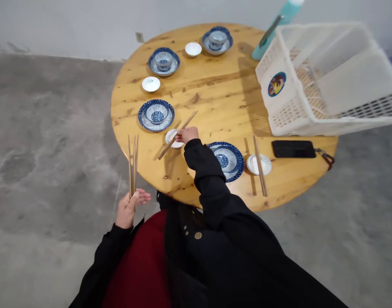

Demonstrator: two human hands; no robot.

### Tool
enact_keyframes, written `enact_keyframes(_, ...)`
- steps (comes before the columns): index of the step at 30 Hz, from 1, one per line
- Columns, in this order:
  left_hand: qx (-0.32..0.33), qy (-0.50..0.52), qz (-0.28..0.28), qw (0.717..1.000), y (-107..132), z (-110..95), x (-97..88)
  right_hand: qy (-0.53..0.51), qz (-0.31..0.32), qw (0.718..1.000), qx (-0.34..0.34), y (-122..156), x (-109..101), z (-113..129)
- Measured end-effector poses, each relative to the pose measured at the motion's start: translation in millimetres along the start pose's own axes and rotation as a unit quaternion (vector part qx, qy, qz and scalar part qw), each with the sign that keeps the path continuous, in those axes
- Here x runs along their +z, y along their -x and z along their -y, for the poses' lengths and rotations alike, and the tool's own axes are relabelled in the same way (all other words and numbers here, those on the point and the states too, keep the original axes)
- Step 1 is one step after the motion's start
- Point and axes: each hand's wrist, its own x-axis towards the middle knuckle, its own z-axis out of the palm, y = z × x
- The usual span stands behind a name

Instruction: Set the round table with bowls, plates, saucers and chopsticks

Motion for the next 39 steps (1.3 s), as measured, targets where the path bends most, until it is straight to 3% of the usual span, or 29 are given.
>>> enact_keyframes(5, -0.046, -0.035, 0.049, 0.997, -54, -28, -5.7, 0.036, -0.044, 0.994, 0.095, -21, 19, -5)
enact_keyframes(8, -0.063, -0.055, 0.068, 0.994, -81, -37, -12.4, 0.074, -0.059, 0.989, 0.112, -20, 25, -12)
enact_keyframes(13, -0.064, -0.068, 0.085, 0.992, -113, -47, -28.5, 0.036, -0.078, 0.985, 0.149, -12, 28, -12)
enact_keyframes(19, -0.054, -0.075, 0.112, 0.989, -133, -62, -51.5, 0.172, -0.105, 0.968, 0.151, -5, 29, 1)
enact_keyframes(22, -0.030, -0.076, 0.132, 0.988, -147, -69, -69.4, 0.264, -0.150, 0.946, 0.112, 8, 25, 5)
enact_keyframes(25, -0.012, -0.085, 0.149, 0.985, -167, -79, -93.1, 0.280, -0.210, 0.934, 0.073, 32, 27, 5)
enact_keyframes(28, -0.003, -0.103, 0.176, 0.979, -189, -96, -120.7, 0.246, -0.271, 0.930, 0.037, 63, 43, -7)
enact_keyframes(33, 0.003, -0.143, 0.207, 0.968, -222, -124, -156.5, 0.216, -0.316, 0.924, -0.011, 107, 87, -54)
enact_keyframes(36, -0.005, -0.165, 0.228, 0.960, -234, -130, -163.0, 0.200, -0.318, 0.927, 0.006, 120, 112, -75)
enact_keyframes(39, -0.011, -0.176, 0.250, 0.952, -241, -131, -160.1, 0.240, -0.322, 0.915, 0.030, 121, 130, -78)
